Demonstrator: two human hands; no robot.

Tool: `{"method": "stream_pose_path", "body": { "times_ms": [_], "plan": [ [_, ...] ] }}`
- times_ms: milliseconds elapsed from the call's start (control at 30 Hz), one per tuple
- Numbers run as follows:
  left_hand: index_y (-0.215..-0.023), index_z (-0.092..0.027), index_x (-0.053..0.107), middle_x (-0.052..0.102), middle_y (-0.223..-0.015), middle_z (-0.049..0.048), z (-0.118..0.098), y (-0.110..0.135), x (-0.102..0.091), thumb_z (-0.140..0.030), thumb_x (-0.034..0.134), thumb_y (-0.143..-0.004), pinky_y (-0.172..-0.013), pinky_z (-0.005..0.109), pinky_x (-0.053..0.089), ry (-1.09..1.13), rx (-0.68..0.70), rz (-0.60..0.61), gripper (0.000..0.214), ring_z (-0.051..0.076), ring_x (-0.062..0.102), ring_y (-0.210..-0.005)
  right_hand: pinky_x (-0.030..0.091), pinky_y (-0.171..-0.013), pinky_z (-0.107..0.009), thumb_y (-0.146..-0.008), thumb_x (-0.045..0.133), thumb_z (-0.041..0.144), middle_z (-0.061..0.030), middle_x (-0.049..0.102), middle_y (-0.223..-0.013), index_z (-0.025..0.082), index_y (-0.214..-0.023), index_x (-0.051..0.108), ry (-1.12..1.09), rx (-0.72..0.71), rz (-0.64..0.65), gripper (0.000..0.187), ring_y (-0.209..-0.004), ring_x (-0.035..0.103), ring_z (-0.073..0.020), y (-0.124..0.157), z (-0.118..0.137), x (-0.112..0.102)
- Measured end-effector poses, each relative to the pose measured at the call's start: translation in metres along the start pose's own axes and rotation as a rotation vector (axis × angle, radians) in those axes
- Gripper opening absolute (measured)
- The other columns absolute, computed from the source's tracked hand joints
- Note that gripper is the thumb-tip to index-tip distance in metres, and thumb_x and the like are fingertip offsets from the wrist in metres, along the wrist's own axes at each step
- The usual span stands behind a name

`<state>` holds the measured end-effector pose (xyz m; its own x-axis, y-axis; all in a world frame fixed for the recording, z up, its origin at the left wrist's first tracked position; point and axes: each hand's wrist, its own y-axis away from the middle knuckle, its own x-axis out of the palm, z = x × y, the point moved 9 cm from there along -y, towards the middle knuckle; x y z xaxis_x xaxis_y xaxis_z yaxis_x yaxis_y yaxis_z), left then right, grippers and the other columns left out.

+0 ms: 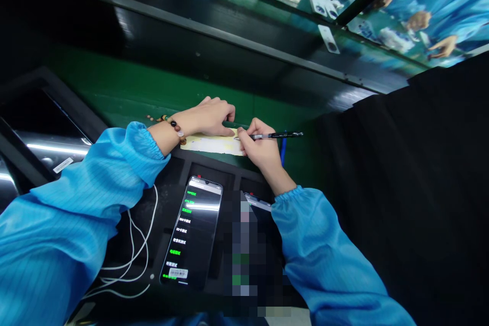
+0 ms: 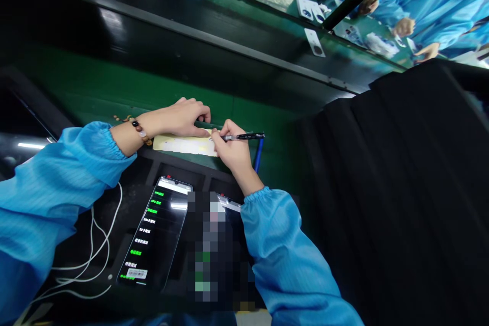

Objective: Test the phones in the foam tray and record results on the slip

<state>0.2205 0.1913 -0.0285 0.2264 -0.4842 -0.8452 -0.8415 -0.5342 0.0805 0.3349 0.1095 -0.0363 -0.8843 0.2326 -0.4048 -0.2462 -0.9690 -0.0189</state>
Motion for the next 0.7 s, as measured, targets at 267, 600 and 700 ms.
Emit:
{"method": "stream_pose_path", "body": {
  "times_ms": [267, 600, 700],
  "plan": [
    [-0.112, -0.018, 0.07, 0.073, -0.118, 0.0123, 0.0015, -0.0017, 0.0012, -0.052, 0.07, -0.09, -0.101, 0.046, 0.038, -0.006, 0.011, -0.008, 0.04, 0.032, 0.06, -0.114, 0.037, -0.037, -0.024, -0.083, 0.067, 0.035, 0.003, 0.056, -0.048, 0.026, -0.07, 0.04, 0.014, 0.013, -0.005, 0.031, -0.036, 0.05, -0.0134, -0.0001, -0.0017, -0.0003],
    [-0.113, -0.018, 0.07, 0.073, -0.119, 0.0125, 0.0014, -0.0012, 0.0011, -0.051, 0.071, -0.09, -0.101, 0.046, 0.038, -0.01, 0.001, -0.001, 0.04, 0.033, 0.06, -0.116, 0.036, -0.036, -0.025, -0.082, 0.067, 0.036, 0.0035, 0.055, -0.047, 0.027, -0.07, 0.039, 0.004, 0.008, 0.007, 0.031, -0.036, 0.05, -0.0143, -0.0003, -0.0034, -0.0007],
    [-0.113, -0.017, 0.071, 0.073, -0.119, 0.0128, -0.0002, -0.0009, 0.0004, -0.051, 0.07, -0.091, -0.102, 0.046, 0.038, -0.014, 0.005, -0.002, 0.04, 0.033, 0.06, -0.115, 0.037, -0.036, -0.025, -0.082, 0.067, 0.038, 0.0032, 0.056, -0.048, 0.027, -0.07, 0.04, 0.005, 0.014, 0.004, 0.031, -0.036, 0.051, -0.0145, -0.0004, -0.0031, -0.0013]
  ]
}}
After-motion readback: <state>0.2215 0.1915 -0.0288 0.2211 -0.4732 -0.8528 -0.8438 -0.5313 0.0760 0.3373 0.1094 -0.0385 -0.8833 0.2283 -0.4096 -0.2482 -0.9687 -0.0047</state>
